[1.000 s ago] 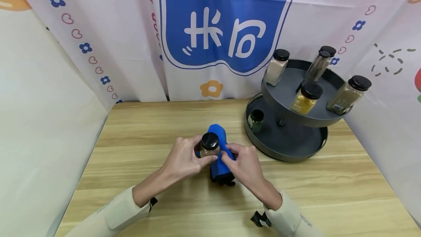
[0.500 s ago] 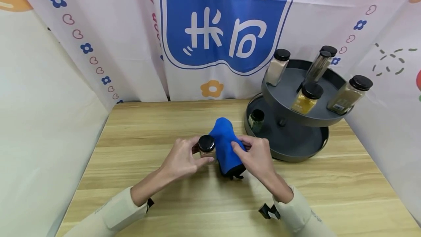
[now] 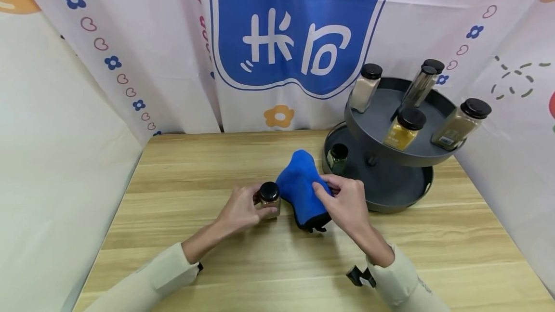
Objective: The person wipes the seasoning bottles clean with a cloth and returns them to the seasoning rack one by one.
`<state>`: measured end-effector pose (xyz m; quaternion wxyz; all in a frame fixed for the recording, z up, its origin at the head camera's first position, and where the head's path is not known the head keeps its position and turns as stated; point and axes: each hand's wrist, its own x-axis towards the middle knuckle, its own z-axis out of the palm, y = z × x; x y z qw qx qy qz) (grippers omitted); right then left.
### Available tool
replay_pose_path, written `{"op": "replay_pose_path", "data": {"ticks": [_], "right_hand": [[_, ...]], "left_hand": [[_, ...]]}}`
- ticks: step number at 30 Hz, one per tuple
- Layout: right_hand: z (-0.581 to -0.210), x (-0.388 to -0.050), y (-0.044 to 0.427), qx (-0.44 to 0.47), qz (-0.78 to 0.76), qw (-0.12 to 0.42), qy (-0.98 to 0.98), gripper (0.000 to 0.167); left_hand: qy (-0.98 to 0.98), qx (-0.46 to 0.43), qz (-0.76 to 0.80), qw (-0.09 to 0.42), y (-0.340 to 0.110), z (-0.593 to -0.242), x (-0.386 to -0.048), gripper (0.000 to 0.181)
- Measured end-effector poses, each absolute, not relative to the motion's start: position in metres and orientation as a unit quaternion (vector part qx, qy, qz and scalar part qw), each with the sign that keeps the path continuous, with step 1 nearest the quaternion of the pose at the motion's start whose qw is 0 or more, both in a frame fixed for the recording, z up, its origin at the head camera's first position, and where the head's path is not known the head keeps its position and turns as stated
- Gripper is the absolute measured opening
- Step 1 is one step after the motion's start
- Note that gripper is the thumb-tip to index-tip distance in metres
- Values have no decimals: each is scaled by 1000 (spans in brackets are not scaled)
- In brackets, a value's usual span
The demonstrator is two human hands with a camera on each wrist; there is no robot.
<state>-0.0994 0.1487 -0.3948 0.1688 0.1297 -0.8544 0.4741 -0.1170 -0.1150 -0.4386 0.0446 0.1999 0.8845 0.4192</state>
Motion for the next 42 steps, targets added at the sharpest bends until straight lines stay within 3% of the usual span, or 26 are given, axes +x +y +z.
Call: {"op": "replay_pose_path", "data": {"ticks": [7,33,35,42], "right_hand": [[-397,-99,151,118,474,166,-856,13],[-403,-98,152,108,477,165,-857,14],[-404,-98,152,107,475,164,-858,14],[-405,-98,151,110,478,162,-856,14]], "left_hand": [[891,203,406,38,-115,-452,-120,35],[879,219,423,42,-121,-467,-124,33],[878,216,424,43,-121,-466,-123,38],[894,159,419,17,-117,-466,-112,82]]}}
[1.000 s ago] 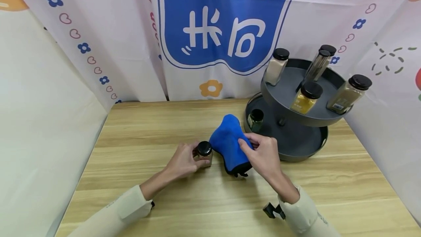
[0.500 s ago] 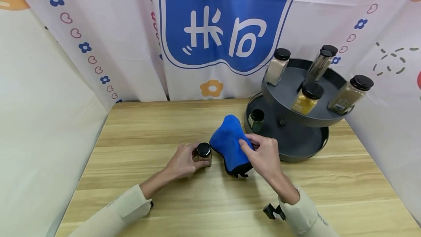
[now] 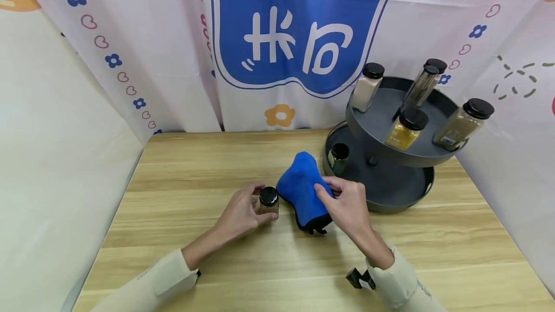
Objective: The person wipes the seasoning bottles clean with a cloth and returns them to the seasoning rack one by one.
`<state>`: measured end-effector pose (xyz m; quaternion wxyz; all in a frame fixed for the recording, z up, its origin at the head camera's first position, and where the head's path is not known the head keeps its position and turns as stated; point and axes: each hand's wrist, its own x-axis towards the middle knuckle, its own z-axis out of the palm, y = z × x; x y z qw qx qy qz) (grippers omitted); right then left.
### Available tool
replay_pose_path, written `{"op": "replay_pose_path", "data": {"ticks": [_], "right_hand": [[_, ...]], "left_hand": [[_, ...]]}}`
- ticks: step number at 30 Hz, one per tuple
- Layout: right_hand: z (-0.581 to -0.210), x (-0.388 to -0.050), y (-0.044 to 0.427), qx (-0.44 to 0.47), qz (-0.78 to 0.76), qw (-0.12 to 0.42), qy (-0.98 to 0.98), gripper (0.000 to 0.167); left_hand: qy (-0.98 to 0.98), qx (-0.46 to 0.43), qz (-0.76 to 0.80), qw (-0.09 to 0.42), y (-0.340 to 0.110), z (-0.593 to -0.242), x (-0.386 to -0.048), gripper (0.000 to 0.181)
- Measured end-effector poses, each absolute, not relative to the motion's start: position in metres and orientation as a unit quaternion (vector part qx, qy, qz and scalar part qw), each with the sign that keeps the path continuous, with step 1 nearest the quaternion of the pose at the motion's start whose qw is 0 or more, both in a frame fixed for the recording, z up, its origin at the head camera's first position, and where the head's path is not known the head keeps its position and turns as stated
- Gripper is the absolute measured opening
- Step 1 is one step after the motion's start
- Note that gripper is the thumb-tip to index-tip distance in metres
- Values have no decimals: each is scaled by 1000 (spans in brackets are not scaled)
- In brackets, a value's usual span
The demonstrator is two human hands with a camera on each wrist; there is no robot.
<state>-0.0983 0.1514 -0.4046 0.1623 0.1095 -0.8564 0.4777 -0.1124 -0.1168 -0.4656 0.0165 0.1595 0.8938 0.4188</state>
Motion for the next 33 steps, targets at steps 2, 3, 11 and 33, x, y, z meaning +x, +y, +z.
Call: {"op": "replay_pose_path", "data": {"ticks": [2,3,11,33], "right_hand": [[-405,-98,152,110,478,163,-856,14],[-405,-98,152,110,478,164,-856,14],[-405,-98,153,107,479,163,-856,15],[-407,-98,159,85,476,176,-857,14]], "left_hand": [[894,141,424,9,-115,-465,-109,80],[893,135,429,7,-114,-465,-107,79],[862,114,494,4,-105,-464,-98,67],[866,136,479,-32,-80,-473,-112,47]]}}
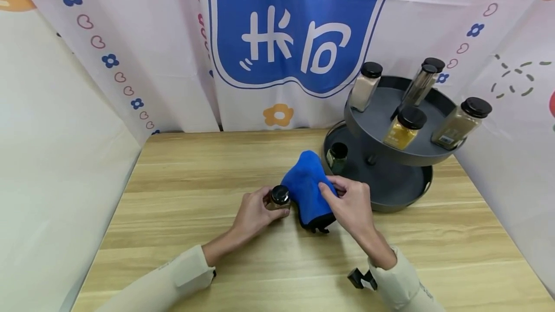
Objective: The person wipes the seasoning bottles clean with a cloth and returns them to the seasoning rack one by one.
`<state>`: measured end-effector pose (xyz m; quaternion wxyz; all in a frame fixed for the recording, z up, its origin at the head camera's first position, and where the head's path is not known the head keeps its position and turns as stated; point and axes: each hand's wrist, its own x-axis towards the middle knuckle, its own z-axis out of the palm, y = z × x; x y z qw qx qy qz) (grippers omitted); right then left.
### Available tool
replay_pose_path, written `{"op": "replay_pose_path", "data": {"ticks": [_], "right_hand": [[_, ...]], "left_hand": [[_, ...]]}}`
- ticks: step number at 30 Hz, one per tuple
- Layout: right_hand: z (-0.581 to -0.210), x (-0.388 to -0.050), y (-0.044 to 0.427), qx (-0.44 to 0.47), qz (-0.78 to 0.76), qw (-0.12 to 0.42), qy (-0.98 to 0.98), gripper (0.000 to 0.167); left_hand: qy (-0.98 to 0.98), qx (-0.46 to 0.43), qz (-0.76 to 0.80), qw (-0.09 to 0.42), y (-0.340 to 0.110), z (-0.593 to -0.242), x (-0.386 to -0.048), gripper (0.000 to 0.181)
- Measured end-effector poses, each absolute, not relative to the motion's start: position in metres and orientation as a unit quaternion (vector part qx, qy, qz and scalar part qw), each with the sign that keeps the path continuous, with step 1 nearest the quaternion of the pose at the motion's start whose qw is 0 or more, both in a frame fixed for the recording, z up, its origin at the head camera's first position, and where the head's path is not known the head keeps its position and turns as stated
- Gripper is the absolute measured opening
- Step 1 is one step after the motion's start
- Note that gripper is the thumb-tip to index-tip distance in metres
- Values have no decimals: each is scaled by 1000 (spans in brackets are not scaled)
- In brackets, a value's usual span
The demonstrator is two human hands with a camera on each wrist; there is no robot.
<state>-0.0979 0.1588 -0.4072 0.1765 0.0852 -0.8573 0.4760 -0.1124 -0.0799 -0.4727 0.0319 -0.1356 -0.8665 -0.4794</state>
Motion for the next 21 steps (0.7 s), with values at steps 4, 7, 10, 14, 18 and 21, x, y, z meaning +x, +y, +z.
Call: {"op": "replay_pose_path", "data": {"ticks": [4,7,10,14,18,21], "right_hand": [[-407,-97,158,85,480,174,-856,14],[-406,-97,157,86,480,171,-856,14],[-407,-97,157,86,477,174,-857,15],[-404,-96,153,96,469,195,-856,16],[-400,-94,143,126,472,233,-841,16],[-402,-93,133,151,469,252,-833,16]], "left_hand": [[-868,-157,-470,39,-82,-473,-113,44],[-871,-169,-459,40,-84,-471,-113,42],[-874,-179,-450,38,-86,-468,-112,40],[-867,-196,-457,26,-88,-457,-110,34],[-863,-219,-455,35,-89,-442,-108,37],[-867,-233,-438,50,-89,-432,-108,44]]}}
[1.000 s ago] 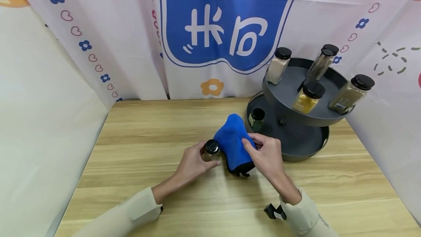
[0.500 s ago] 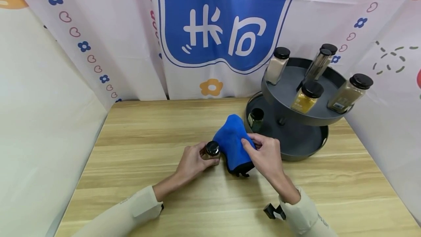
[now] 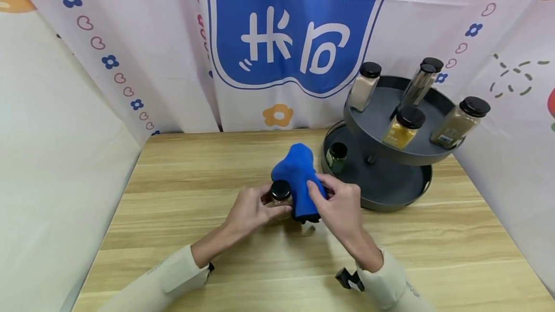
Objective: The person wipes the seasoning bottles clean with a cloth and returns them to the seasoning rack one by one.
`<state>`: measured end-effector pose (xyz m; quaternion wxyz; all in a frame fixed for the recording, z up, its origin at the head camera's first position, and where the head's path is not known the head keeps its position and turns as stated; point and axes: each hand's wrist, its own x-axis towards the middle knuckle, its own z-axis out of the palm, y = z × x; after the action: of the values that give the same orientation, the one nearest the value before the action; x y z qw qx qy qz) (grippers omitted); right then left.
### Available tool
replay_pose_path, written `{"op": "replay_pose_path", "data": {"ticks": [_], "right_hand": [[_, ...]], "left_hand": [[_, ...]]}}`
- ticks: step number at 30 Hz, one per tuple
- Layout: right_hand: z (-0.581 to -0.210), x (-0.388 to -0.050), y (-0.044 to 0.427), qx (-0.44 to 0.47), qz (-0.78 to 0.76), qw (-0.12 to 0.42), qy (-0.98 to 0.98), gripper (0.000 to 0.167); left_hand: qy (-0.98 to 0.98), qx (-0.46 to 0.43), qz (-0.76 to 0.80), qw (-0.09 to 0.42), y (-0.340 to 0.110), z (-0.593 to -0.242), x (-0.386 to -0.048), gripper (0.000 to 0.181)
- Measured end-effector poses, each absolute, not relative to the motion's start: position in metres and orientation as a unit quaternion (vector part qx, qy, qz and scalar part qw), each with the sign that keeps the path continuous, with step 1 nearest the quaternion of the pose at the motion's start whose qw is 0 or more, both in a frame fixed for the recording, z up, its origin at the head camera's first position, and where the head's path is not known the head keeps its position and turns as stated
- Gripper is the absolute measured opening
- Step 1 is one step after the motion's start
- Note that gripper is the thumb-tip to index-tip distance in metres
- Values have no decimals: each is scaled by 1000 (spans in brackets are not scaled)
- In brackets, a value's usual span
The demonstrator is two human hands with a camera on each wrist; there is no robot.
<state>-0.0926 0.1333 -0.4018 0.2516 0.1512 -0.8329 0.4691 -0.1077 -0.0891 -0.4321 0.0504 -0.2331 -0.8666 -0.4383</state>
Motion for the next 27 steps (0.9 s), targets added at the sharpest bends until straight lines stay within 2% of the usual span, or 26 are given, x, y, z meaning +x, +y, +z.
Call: {"op": "replay_pose_path", "data": {"ticks": [3,9,11,17,19,24,27], "right_hand": [[-408,-92,126,160,454,234,-844,15],[-416,-91,122,131,435,147,-879,9],[-413,-91,122,120,459,151,-867,10],[-400,-88,122,117,533,249,-800,14],[-402,-89,120,118,512,235,-818,14],[-411,-93,117,103,457,129,-874,11],[-408,-92,117,95,504,155,-844,10]], "left_hand": [[-871,-240,-425,58,-88,-424,-107,45],[-867,-248,-428,64,-86,-407,-103,37],[-867,-257,-421,62,-86,-405,-103,39],[-877,-265,-396,57,-86,-409,-102,45],[-878,-265,-394,64,-86,-408,-102,44],[-873,-262,-401,87,-87,-402,-103,41],[-877,-264,-393,88,-89,-402,-103,39]]}}
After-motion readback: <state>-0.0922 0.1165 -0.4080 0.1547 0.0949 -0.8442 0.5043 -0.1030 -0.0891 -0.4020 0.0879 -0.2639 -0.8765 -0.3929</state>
